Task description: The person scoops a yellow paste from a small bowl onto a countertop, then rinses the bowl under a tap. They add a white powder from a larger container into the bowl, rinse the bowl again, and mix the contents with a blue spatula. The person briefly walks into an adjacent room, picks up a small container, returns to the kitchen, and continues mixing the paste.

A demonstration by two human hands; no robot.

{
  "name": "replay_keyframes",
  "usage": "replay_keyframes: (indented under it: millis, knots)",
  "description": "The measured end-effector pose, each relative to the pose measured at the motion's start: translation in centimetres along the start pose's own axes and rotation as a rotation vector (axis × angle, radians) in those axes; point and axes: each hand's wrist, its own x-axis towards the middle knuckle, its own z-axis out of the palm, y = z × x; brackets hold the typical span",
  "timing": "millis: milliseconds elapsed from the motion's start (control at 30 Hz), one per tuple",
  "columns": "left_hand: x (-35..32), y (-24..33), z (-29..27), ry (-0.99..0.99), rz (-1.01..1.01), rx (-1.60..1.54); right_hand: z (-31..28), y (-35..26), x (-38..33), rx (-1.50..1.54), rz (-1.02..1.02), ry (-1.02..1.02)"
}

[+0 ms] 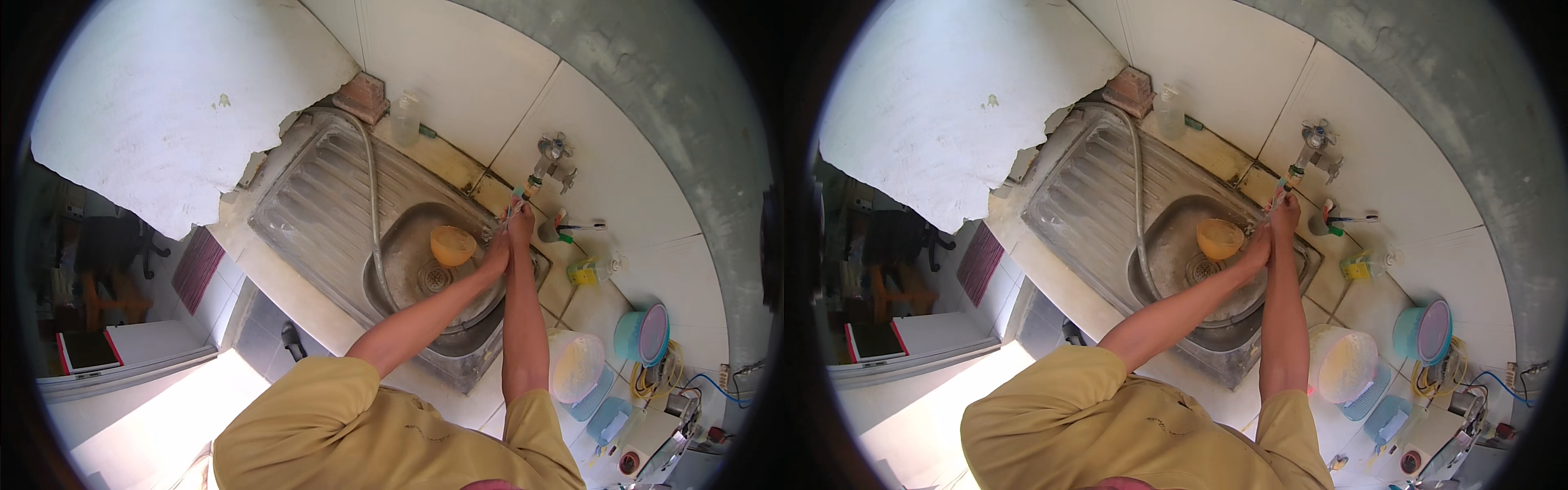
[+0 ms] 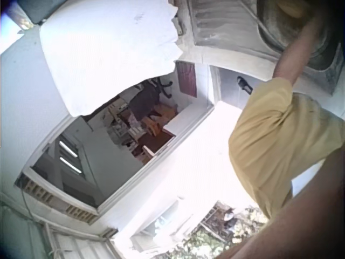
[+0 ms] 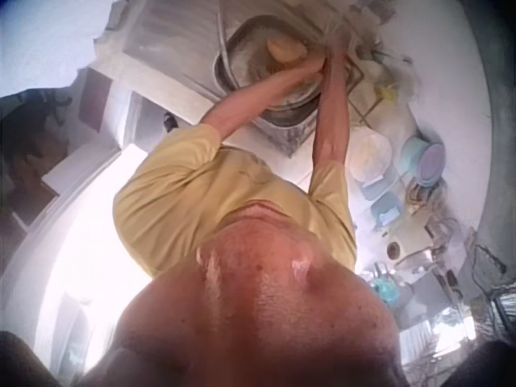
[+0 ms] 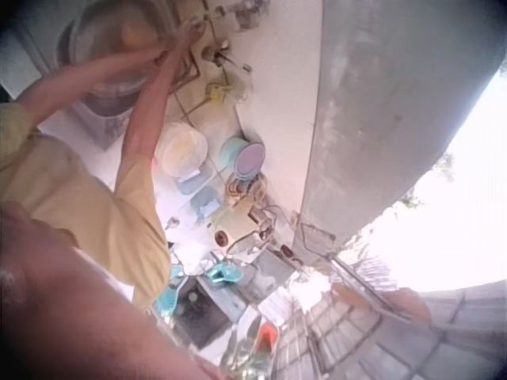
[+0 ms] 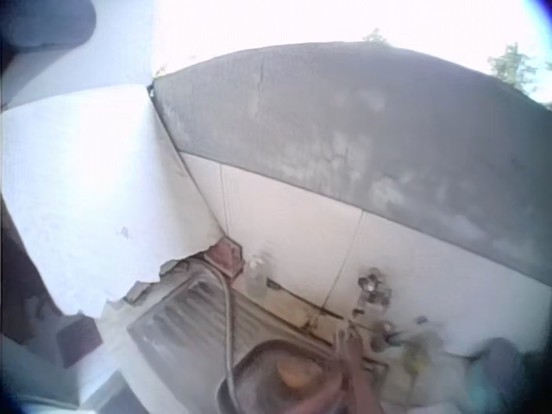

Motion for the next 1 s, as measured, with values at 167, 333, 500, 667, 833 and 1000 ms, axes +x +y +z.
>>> replay_keyframes:
  millis: [167,333,500,667,833,1000]
  knots:
    - [-0.6,1.9,-5.3,-0.511,-0.261,0.606,0.0,-0.4,-5.2,0.118,0.076,-0.073]
    - [-6.2,-3.6,-9.9,-0.682,-0.339,0.052,-5.3,0.2,-9.6,-0.245,0.074,0.254]
    - [-6.8,-4.2,-16.0,-0.308,-0.932,-0.289,-11.4,0.7,-10.8,-0.809,-0.257,0.638]
    - [-3.3,-4.0,-16.1,-0.147,-1.163,-0.764,-3.4,-2.8,-12.6,-0.889,-0.704,0.251]
    - [-1.2,-4.7,-13.7,-0.389,-0.833,-1.012,4.0,2.3,-10.4,-1.006,-0.401,-0.507]
    - [1.7,-7.0,-13.8,-0.209,-0.812,-0.963,-0.9,7.0,-10.7,-0.856,-0.125,-0.976]
